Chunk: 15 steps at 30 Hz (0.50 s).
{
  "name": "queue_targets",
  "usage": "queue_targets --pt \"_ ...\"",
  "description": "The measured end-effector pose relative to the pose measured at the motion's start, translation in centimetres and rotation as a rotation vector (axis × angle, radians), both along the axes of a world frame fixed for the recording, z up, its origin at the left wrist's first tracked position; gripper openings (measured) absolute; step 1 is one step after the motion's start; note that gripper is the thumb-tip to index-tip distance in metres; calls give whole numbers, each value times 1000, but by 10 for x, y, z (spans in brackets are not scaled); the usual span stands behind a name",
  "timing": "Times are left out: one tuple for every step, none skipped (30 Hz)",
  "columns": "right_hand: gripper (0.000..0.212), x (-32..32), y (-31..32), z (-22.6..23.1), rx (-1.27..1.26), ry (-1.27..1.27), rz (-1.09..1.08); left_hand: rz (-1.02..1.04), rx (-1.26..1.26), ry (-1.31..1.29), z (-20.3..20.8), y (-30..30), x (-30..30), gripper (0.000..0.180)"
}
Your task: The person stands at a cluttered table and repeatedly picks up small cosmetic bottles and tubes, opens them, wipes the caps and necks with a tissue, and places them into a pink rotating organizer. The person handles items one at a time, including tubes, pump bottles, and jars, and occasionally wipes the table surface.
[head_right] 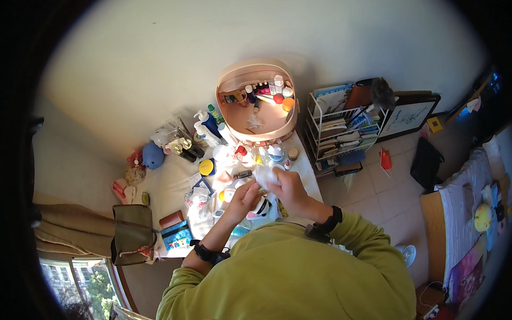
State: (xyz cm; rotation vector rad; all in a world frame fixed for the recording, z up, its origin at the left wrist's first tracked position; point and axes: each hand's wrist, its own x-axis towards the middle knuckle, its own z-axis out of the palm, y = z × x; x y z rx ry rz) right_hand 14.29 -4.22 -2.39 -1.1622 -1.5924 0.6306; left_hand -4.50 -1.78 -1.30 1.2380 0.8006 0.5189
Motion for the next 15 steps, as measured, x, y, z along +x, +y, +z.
queue_targets --pt "19 -2 5 -3 -124 143 -21 79 541 138 0 -4 5 24" --pt "19 -6 12 -6 -225 277 -38 98 701 208 1 -4 6 23" --pt "18 -8 16 -9 -335 410 -54 107 874 253 0 -4 9 23" --pt "18 -9 17 -11 -318 417 -54 138 1056 313 -1 -2 11 22" --pt "18 -10 17 -12 -315 425 -55 152 1070 295 -4 -3 12 23" --pt "19 -10 16 -13 -314 435 -58 136 885 207 -6 -4 13 23" --pt "19 -8 13 -12 -242 330 -44 141 702 128 -9 -4 12 24" --pt "18 -4 9 -10 -170 225 -30 117 501 64 -11 -5 12 25" --pt "18 -1 5 -7 -96 124 -8 67 120 -115 -13 -4 9 25" --pt "18 3 3 -5 5 14 5 -13 -279 -277 -14 -3 6 26" --pt "18 5 2 -2 108 -89 27 -38 -679 -363 -15 -4 6 27" --pt "18 7 3 0 191 -196 22 -40 -558 -359 -16 -4 6 27" --pt "18 7 4 1 204 -218 11 14 -434 -286 -16 -4 7 27" --pt "18 7 7 1 72 -64 14 47 -314 -222 -15 -5 8 28" --pt "18 5 11 -1 -73 83 -11 97 177 -112 -15 -4 12 23"
